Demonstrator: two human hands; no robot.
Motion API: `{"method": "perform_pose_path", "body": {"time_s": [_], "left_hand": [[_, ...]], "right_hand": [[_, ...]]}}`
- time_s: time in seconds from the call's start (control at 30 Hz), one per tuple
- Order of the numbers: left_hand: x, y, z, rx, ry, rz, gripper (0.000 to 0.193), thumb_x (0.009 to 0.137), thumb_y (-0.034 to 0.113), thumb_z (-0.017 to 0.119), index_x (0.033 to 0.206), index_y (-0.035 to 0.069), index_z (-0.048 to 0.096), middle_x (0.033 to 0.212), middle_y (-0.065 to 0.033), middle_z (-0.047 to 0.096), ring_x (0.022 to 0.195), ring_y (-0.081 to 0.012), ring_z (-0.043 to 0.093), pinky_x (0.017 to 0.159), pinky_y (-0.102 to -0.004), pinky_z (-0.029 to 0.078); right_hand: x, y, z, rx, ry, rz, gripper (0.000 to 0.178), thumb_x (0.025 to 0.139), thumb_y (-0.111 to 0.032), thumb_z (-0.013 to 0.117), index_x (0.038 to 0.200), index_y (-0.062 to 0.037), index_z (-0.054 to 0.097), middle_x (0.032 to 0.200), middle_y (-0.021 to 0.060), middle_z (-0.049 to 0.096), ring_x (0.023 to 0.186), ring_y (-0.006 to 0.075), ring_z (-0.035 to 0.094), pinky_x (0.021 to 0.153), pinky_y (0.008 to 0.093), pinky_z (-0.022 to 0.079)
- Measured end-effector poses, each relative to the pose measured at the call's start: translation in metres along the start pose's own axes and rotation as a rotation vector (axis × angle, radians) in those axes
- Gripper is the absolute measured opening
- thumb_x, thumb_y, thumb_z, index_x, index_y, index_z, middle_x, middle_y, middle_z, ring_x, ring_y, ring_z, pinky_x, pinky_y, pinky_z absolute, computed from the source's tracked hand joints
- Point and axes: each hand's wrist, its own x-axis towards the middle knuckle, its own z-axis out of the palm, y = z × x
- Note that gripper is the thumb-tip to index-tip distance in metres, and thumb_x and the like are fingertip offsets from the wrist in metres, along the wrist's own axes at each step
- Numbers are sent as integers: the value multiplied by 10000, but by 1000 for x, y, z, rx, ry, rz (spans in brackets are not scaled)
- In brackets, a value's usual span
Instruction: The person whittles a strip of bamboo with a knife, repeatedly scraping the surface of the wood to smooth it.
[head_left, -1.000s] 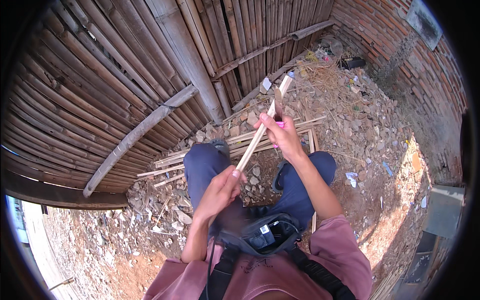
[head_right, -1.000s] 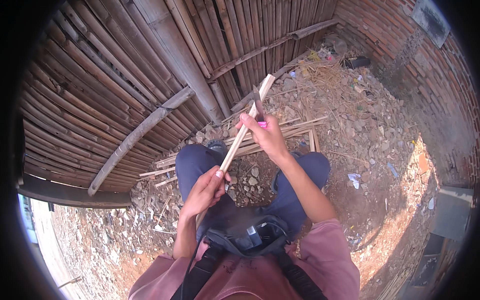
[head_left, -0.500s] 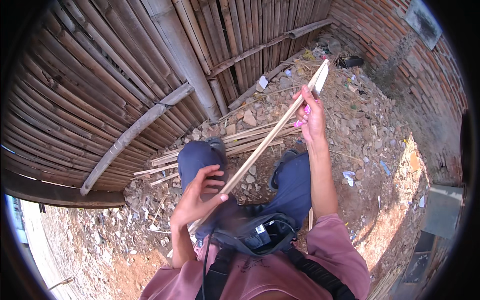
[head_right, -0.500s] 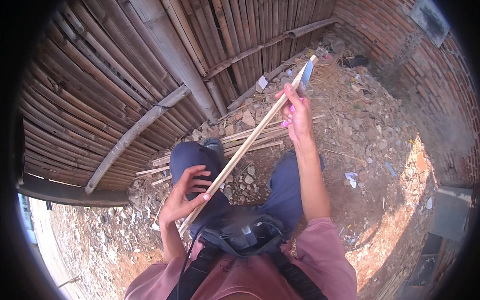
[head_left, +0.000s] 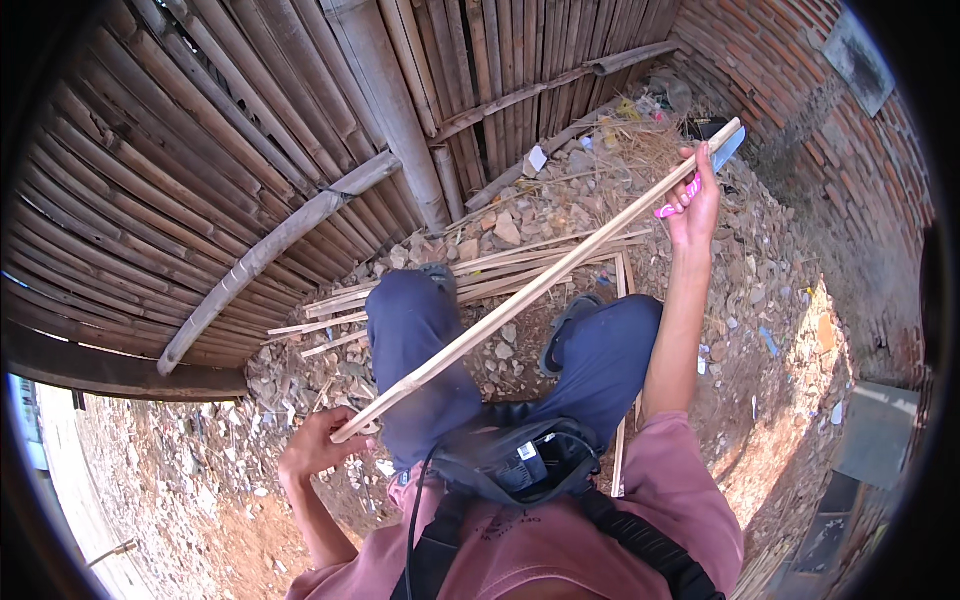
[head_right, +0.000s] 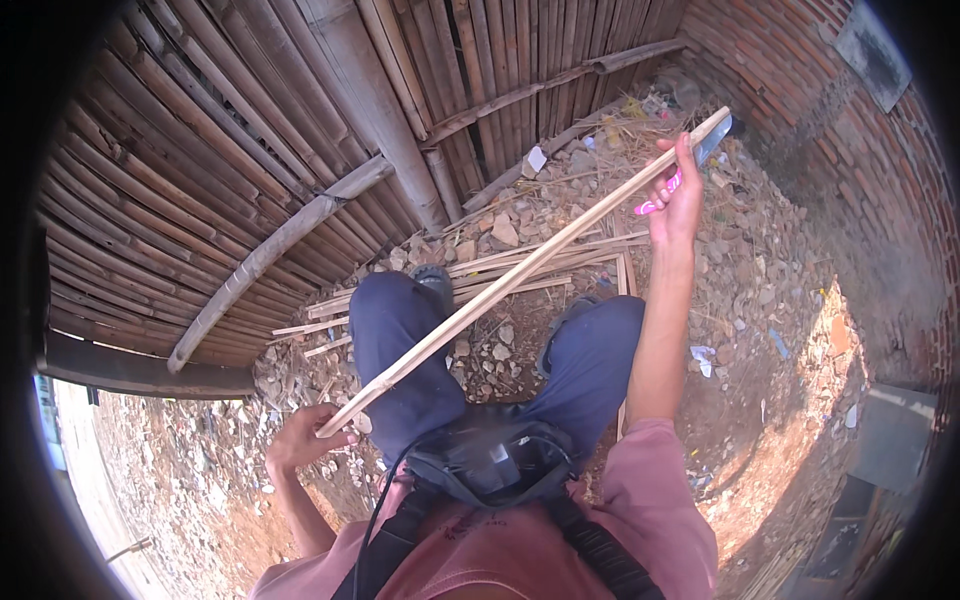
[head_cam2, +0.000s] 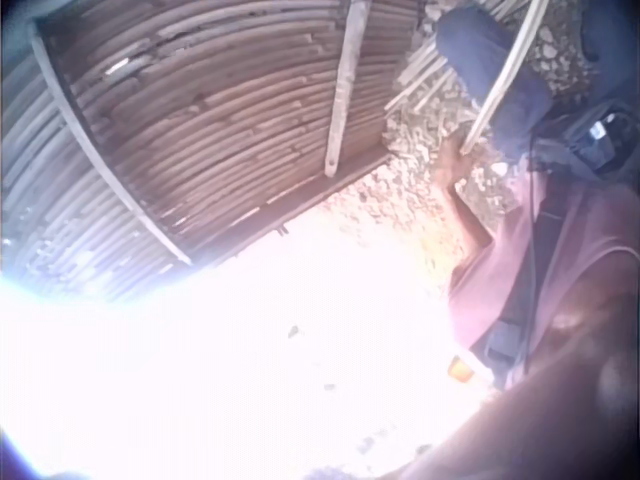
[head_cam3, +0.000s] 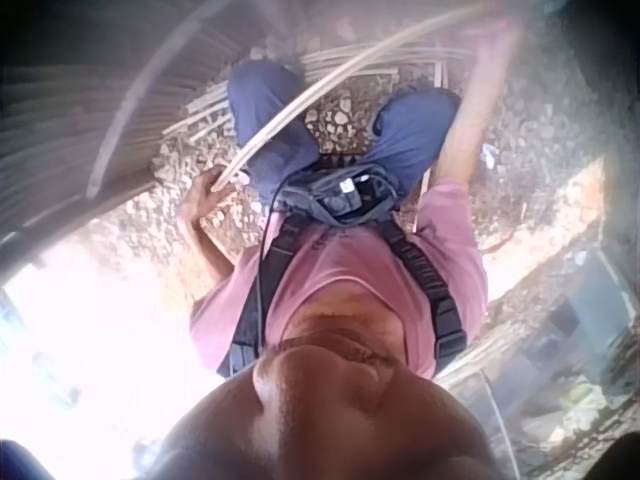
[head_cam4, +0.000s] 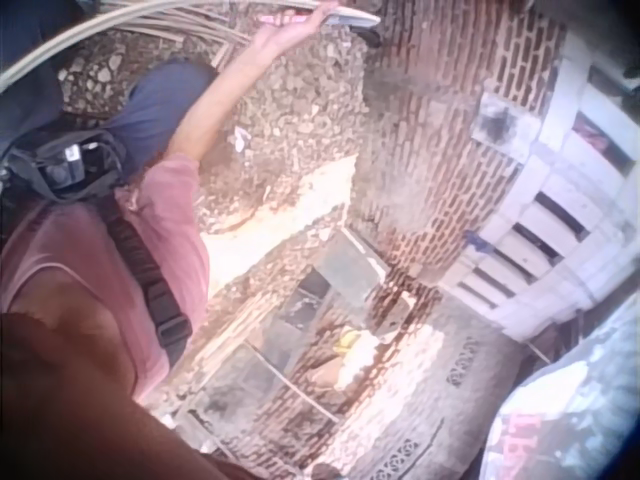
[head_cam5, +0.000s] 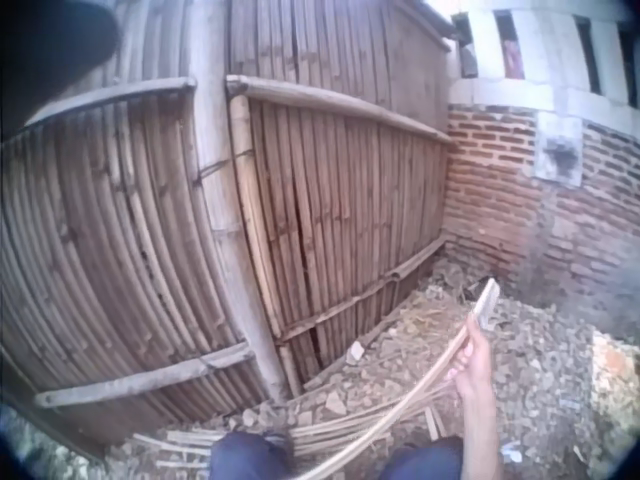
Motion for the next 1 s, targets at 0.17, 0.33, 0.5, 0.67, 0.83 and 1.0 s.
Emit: {"method": "perform_pose_path", "body": {"time_s": [0.17,0.33,0.5,0.67,0.83,1.0], "left_hand": [[25,-23,22,-302,166,160,283,1008,280,747,1032,-2,752,652,25,546,576,-74,426,510,-303,339],[46,9,42,-308,188,243,320,1043,312,690,1011,-6,713,622,10,482,577,-83,412,515,-326,347],[63,60,59,-491,184,241,334,1090,279,584,925,-3,653,600,-7,507,527,-88,451,486,-322,378],[75,79,68,-661,214,210,376,1113,327,577,869,41,567,589,51,445,475,-43,408,429,-248,314],[79,86,73,-588,219,144,343,1055,307,661,924,-9,653,677,8,535,640,-87,484,578,-313,422],[82,88,76,-547,243,220,329,1037,291,691,1055,-38,693,706,-19,570,677,-106,485,604,-330,434]], "right_hand": [[4,-33,15,-156,16,-77,437,1052,-446,651,1166,-24,674,897,73,671,472,3,366,407,198,236],[-25,-25,21,-456,232,-300,469,1089,-411,569,1394,-73,456,1032,66,615,512,29,368,431,211,246],[-98,32,33,-416,-134,-266,258,1103,-276,462,1273,-88,409,1007,66,576,627,55,381,561,213,324],[-161,62,69,-808,-559,-305,178,1032,-127,635,1150,-7,576,957,117,684,768,191,657,721,328,522],[-171,88,95,-833,-806,-486,244,963,-216,772,1085,-48,644,962,88,700,761,239,730,614,366,559],[-168,103,98,-936,-870,-563,199,917,-223,808,939,-60,696,885,54,660,670,236,695,561,378,542]]}}
